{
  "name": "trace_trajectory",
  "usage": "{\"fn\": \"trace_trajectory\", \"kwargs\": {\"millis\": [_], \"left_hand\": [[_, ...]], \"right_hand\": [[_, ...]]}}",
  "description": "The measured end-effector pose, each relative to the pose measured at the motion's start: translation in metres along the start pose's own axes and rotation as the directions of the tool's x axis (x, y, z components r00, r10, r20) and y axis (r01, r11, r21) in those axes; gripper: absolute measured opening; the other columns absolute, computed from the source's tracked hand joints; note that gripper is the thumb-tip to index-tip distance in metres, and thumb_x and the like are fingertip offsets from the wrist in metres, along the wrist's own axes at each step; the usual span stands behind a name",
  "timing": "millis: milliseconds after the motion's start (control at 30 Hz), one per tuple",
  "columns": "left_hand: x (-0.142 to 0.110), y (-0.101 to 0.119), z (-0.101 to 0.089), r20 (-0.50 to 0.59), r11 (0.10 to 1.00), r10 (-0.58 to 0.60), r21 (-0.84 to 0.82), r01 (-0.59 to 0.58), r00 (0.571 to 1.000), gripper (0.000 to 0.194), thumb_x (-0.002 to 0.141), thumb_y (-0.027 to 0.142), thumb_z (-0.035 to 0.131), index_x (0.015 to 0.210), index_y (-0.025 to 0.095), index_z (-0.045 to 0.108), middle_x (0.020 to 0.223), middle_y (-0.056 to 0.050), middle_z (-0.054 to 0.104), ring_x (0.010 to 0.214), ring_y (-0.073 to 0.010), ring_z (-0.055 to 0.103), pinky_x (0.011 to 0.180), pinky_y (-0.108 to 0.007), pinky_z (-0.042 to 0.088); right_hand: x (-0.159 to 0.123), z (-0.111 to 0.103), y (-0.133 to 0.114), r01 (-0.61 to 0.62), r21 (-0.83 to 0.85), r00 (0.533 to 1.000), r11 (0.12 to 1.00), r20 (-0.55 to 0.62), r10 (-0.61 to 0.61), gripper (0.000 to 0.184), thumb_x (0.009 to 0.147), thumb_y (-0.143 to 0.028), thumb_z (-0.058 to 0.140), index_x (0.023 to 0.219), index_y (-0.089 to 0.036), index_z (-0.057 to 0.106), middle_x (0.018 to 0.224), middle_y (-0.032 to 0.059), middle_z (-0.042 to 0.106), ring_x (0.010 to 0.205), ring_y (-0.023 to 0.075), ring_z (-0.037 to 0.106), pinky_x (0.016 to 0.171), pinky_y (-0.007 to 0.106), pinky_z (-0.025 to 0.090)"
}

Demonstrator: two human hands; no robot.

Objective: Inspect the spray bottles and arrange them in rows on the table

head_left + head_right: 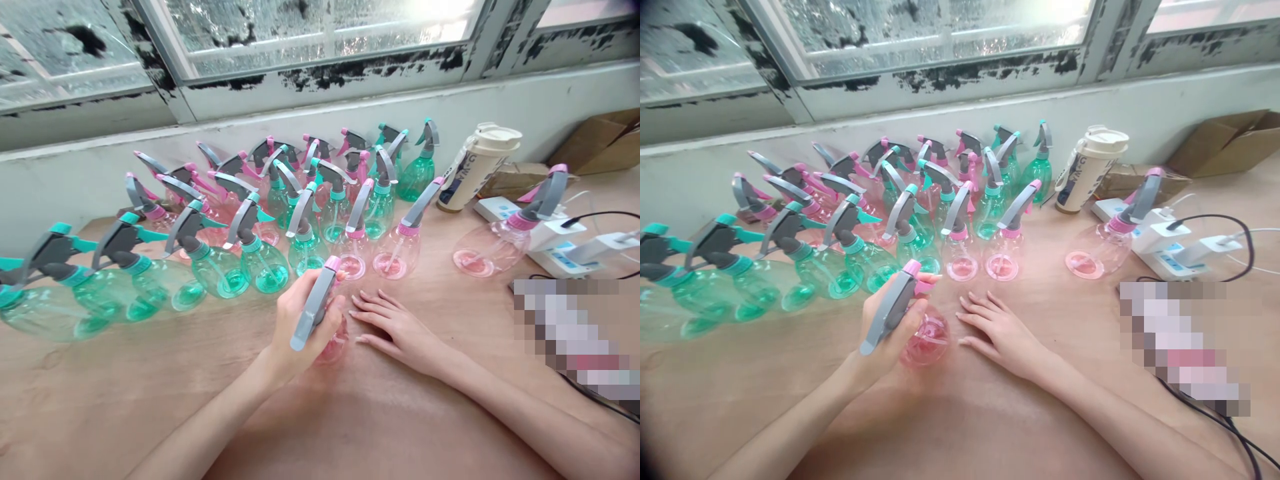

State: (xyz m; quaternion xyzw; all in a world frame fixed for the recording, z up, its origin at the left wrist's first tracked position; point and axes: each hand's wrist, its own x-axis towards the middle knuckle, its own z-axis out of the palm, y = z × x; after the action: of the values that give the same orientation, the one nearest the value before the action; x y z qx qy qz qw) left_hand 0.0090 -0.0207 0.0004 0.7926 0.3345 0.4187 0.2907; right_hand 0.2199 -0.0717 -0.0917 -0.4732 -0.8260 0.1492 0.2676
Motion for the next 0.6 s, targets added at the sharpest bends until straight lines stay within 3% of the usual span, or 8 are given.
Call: {"fn": "trace_trajectory", "kwargs": {"millis": [233,367,500,600], "left_hand": [[0.004,0.004,-0.003,0.033,0.999,0.017,0.033,-0.018,0.999,0.021,0.09,0.036,0.06,0.102,0.019,0.059,0.09,-0.005,0.066,0.072,-0.0159,0.062,0.067,-0.028,0.051],[0.005,0.006,-0.005,0.023,0.997,0.065,0.031,-0.066,0.998,0.016,0.091,0.034,0.058,0.088,0.018,0.058,0.08,-0.002,0.061,0.068,-0.0143,0.06,0.065,-0.027,0.048],[0.005,0.006,-0.006,0.014,0.993,0.117,0.029,-0.117,0.993,0.022,0.093,0.026,0.05,0.072,0.02,0.047,0.066,0.003,0.049,0.056,-0.0101,0.048,0.056,-0.024,0.041],[0.003,0.005,-0.005,0.008,0.992,0.123,0.029,-0.123,0.992,0.021,0.093,0.026,0.05,0.073,0.019,0.049,0.068,0.002,0.052,0.058,-0.0109,0.051,0.059,-0.025,0.043]], "right_hand": [[0.0,0.002,0.003,0.01,-0.01,1.0,1.0,0.02,-0.01,0.046,0.092,-0.043,0.061,0.135,-0.026,0.056,0.143,0.0094,0.057,0.139,0.0291,0.044,0.116,0.058,0.031],[0.001,0.002,0.001,0.015,-0.005,1.0,1.0,0.004,-0.015,0.059,0.087,-0.05,0.066,0.138,-0.023,0.051,0.143,0.0132,0.056,0.138,0.0308,0.045,0.116,0.058,0.03],[0.006,-0.001,-0.017,0.029,0.071,0.996,0.997,-0.081,-0.024,0.074,0.083,-0.053,0.07,0.143,-0.023,0.04,0.141,0.016,0.057,0.132,0.0318,0.052,0.114,0.057,0.034],[0.011,-0.002,-0.039,0.027,0.163,0.991,0.986,-0.134,-0.005,0.081,0.078,-0.054,0.074,0.143,-0.024,0.037,0.138,0.0152,0.058,0.127,0.0331,0.055,0.107,0.052,0.043]]}}
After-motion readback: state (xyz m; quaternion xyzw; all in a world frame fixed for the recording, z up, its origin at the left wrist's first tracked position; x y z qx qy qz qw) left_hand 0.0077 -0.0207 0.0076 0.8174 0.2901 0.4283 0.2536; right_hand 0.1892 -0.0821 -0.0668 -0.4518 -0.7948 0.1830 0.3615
